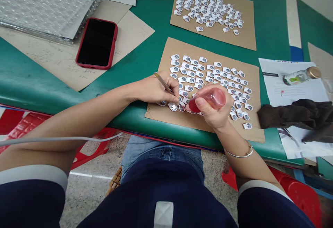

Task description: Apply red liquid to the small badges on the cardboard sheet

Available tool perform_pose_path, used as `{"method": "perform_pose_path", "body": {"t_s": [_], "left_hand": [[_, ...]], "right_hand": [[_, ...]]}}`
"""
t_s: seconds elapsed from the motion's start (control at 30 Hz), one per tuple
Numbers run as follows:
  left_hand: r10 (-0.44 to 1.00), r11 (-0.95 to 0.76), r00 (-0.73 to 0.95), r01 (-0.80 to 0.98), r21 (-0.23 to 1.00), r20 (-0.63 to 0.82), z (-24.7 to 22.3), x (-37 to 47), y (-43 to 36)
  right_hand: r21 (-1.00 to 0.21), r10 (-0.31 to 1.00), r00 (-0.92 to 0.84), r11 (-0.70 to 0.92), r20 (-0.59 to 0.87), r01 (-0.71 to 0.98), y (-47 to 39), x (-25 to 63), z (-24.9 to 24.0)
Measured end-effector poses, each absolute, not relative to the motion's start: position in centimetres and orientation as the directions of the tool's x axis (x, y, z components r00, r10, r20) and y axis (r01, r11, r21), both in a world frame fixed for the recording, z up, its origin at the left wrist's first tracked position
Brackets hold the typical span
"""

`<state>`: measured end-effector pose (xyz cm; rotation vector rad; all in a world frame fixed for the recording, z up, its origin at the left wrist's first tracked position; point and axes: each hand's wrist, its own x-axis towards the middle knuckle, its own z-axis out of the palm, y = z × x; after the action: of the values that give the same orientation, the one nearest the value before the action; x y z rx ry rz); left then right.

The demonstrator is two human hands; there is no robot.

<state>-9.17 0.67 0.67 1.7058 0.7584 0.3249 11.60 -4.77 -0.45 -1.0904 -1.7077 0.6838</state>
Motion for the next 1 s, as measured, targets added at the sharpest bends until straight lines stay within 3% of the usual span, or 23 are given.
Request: {"method": "perform_pose_path", "body": {"t_s": [1.0], "left_hand": [[0.661, -0.067, 0.726, 0.307, 0.949, -0.188, 0.45, -9.20, 0.54]], "right_hand": [[-0.807, 0.880, -0.159, 0.473, 0.446, 0.354, -4.69, 11.38, -0.54]]}}
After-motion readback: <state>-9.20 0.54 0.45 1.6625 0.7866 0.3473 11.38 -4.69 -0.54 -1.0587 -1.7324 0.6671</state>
